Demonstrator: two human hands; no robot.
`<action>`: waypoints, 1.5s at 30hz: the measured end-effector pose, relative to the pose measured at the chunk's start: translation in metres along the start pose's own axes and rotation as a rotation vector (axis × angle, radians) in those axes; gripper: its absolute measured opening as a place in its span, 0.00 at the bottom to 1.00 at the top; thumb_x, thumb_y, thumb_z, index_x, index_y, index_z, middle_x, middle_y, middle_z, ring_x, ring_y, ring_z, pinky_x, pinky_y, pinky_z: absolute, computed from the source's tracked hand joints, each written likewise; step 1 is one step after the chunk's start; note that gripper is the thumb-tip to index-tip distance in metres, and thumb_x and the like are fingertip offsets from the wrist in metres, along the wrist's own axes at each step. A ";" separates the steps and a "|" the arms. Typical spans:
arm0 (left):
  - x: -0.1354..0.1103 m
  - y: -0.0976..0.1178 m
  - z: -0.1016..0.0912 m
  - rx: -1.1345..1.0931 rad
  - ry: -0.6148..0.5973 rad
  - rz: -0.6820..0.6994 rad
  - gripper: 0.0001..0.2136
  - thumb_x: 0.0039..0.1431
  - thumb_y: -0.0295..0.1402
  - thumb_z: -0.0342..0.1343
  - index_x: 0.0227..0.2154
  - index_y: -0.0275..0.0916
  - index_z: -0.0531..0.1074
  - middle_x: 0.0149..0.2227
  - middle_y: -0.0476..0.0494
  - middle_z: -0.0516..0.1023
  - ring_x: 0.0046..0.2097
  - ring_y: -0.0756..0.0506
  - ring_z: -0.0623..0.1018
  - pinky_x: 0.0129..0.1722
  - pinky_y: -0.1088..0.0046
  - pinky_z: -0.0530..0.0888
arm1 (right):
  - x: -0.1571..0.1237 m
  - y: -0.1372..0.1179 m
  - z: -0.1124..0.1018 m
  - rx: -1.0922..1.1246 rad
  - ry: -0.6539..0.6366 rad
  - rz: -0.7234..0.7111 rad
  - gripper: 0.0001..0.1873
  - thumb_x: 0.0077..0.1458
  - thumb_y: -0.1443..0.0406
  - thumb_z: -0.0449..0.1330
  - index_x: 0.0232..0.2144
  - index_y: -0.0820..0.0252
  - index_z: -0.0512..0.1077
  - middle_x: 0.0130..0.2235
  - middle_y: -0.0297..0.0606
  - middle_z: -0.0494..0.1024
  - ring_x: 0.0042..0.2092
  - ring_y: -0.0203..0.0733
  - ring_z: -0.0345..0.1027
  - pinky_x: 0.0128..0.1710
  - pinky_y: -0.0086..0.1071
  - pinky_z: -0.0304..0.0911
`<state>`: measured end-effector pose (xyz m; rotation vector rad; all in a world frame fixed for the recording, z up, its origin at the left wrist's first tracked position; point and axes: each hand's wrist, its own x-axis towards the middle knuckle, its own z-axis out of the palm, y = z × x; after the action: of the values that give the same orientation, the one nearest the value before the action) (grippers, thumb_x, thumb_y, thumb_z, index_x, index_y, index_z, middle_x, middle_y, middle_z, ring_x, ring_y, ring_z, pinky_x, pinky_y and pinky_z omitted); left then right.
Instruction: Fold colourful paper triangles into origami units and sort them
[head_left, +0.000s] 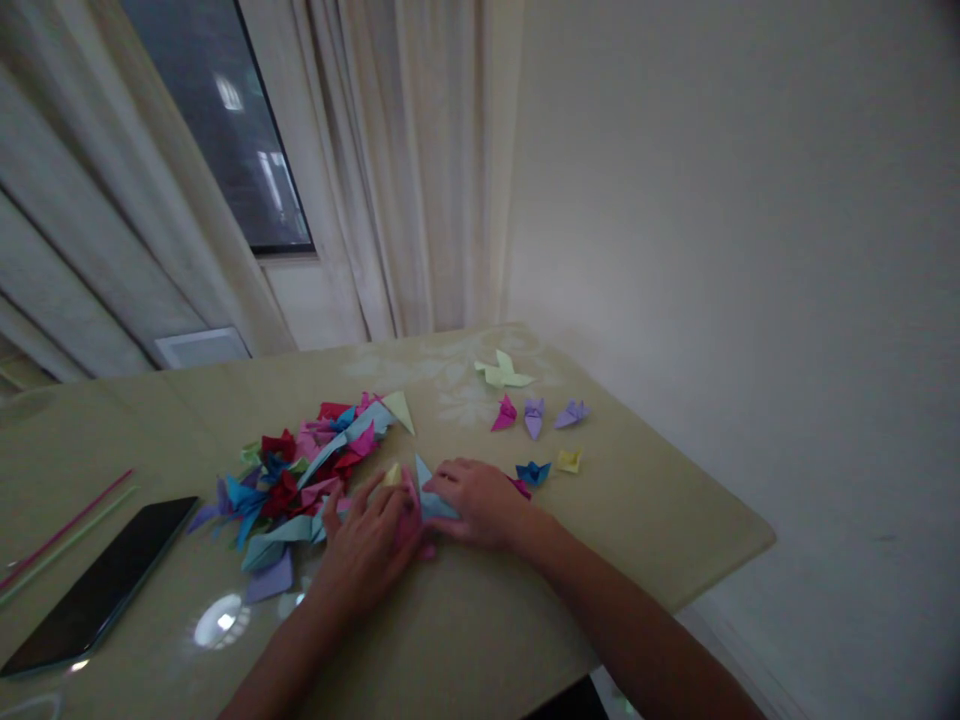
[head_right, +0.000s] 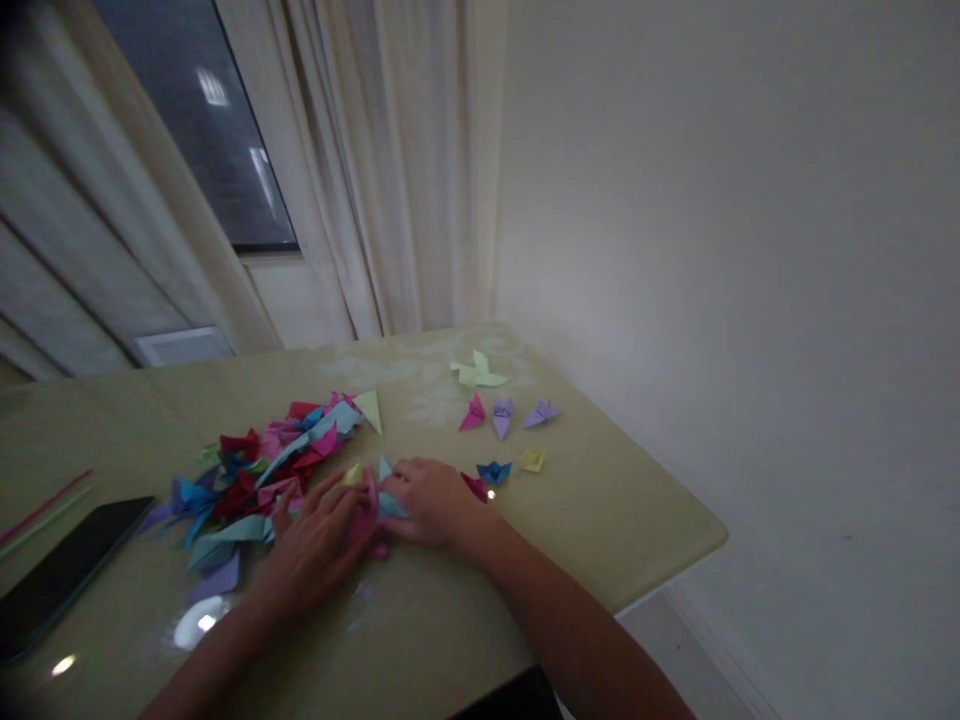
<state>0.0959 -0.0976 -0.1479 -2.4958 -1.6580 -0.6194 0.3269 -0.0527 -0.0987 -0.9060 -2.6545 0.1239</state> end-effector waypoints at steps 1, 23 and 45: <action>-0.001 -0.006 -0.001 0.006 -0.012 0.004 0.14 0.68 0.36 0.55 0.53 0.48 0.78 0.56 0.37 0.81 0.65 0.30 0.71 0.70 0.33 0.43 | -0.001 -0.006 0.007 -0.022 -0.036 -0.032 0.23 0.62 0.49 0.68 0.48 0.59 0.77 0.46 0.45 0.80 0.46 0.50 0.74 0.44 0.37 0.67; 0.012 -0.035 -0.005 -0.125 0.111 0.111 0.15 0.68 0.48 0.58 0.30 0.43 0.72 0.39 0.41 0.80 0.53 0.37 0.75 0.62 0.56 0.64 | -0.013 -0.011 0.021 -0.241 -0.119 0.162 0.08 0.71 0.67 0.57 0.47 0.61 0.76 0.51 0.49 0.77 0.51 0.51 0.71 0.50 0.41 0.71; 0.019 -0.027 -0.022 -0.518 0.402 -0.192 0.13 0.66 0.41 0.57 0.49 0.41 0.76 0.43 0.42 0.84 0.43 0.41 0.84 0.44 0.64 0.79 | -0.015 -0.012 0.013 0.312 0.932 0.050 0.12 0.69 0.70 0.60 0.50 0.52 0.78 0.53 0.44 0.75 0.53 0.44 0.75 0.53 0.40 0.75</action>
<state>0.0718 -0.0762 -0.1247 -2.2782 -1.7473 -1.6328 0.3264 -0.0706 -0.1130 -0.6870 -1.6926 0.0919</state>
